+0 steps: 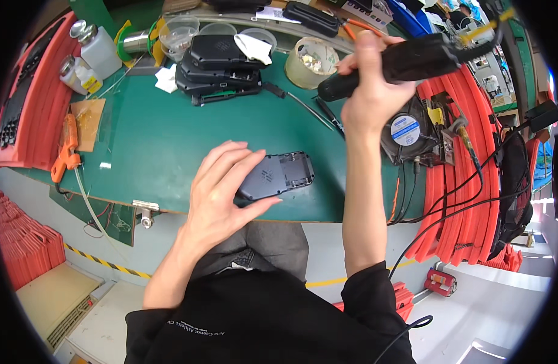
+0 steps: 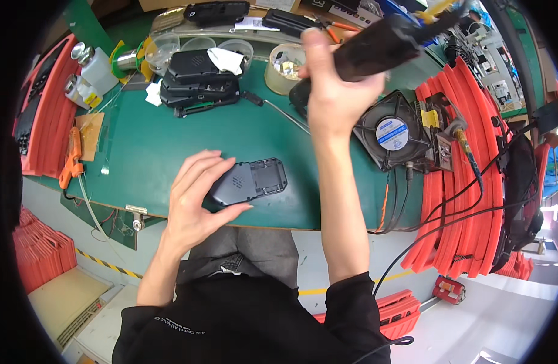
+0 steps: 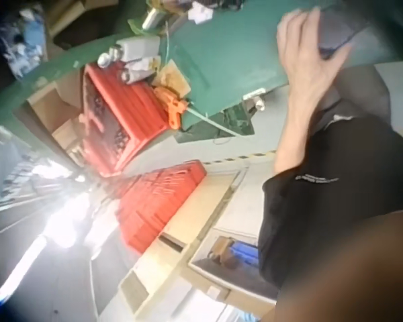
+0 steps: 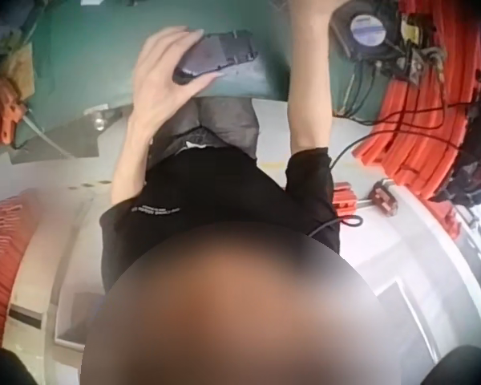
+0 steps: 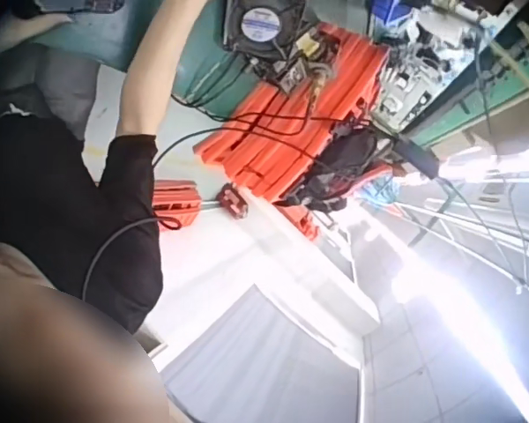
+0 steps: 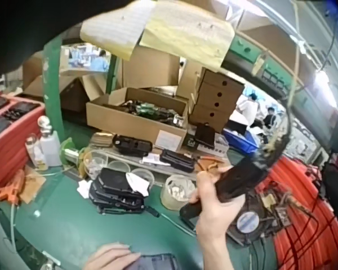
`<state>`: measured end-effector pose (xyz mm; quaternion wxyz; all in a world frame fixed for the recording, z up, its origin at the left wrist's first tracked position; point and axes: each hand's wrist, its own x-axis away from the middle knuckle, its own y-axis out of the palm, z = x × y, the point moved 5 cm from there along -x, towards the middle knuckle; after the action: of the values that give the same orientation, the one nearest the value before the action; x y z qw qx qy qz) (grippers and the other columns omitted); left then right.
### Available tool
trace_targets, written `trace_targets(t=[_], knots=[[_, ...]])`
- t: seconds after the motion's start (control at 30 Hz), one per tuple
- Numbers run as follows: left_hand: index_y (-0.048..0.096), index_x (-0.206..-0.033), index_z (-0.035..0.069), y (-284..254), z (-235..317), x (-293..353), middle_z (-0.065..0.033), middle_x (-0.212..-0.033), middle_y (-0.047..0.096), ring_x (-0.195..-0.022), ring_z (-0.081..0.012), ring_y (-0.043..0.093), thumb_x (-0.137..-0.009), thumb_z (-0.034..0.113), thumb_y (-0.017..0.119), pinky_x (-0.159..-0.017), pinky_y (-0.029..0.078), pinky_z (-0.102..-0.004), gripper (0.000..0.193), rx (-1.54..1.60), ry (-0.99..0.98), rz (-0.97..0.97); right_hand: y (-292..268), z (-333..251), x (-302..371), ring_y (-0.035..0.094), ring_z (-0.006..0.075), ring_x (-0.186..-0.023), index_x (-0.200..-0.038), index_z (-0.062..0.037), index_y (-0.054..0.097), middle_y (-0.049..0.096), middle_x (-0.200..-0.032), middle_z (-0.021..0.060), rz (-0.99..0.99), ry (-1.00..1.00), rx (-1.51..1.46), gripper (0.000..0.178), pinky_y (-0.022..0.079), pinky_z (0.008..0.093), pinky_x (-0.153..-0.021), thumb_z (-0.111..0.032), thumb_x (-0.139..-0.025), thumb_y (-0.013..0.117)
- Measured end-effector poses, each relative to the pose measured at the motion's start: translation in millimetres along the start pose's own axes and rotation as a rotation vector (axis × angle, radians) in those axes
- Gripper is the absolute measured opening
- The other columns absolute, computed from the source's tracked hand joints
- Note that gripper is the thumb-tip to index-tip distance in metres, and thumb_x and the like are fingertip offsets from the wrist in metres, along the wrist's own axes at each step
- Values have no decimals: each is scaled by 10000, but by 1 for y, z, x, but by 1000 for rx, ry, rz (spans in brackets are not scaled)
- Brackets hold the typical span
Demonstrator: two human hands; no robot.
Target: Assembling and inspecting handheld electronic devices at a manufacturing workstation.
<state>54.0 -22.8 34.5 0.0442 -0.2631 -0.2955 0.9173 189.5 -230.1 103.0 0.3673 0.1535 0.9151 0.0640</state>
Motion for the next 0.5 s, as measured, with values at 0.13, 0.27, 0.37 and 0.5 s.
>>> trace_targets(t=[0.13,0.27,0.37,0.5], knots=[[710,-1172,16,-6,-3,3,-125,-1116,659,-1117,-335,599,-639,180,907,-934,514,-439,592,78,-3,49,2,-1,2,581,133,-521,-1050,14,539,596,-697,48,84,16,84,342,484,273,-521,-110,-886,812],[712,-1151,-8,-9,-7,1,-141,-1106,666,-1108,-344,604,-691,227,868,-939,503,-436,539,127,-18,41,-27,-4,-14,581,133,-522,-1056,11,533,593,-714,46,250,-22,160,368,501,271,-518,-137,-883,822],[713,-1143,-19,-9,-9,3,-151,-1104,670,-1111,-349,605,-725,275,843,-948,496,-439,527,135,-28,22,-32,7,-16,603,137,-582,-1046,8,533,613,-768,60,212,14,163,377,526,284,-571,-152,-878,830],[718,-1127,-20,-9,-10,5,-152,-1086,673,-1094,-345,607,-754,345,825,-939,497,-439,532,119,-38,14,-34,14,-12,625,143,-650,-1056,3,530,627,-826,71,133,71,138,394,539,297,-645,-163,-872,837]])
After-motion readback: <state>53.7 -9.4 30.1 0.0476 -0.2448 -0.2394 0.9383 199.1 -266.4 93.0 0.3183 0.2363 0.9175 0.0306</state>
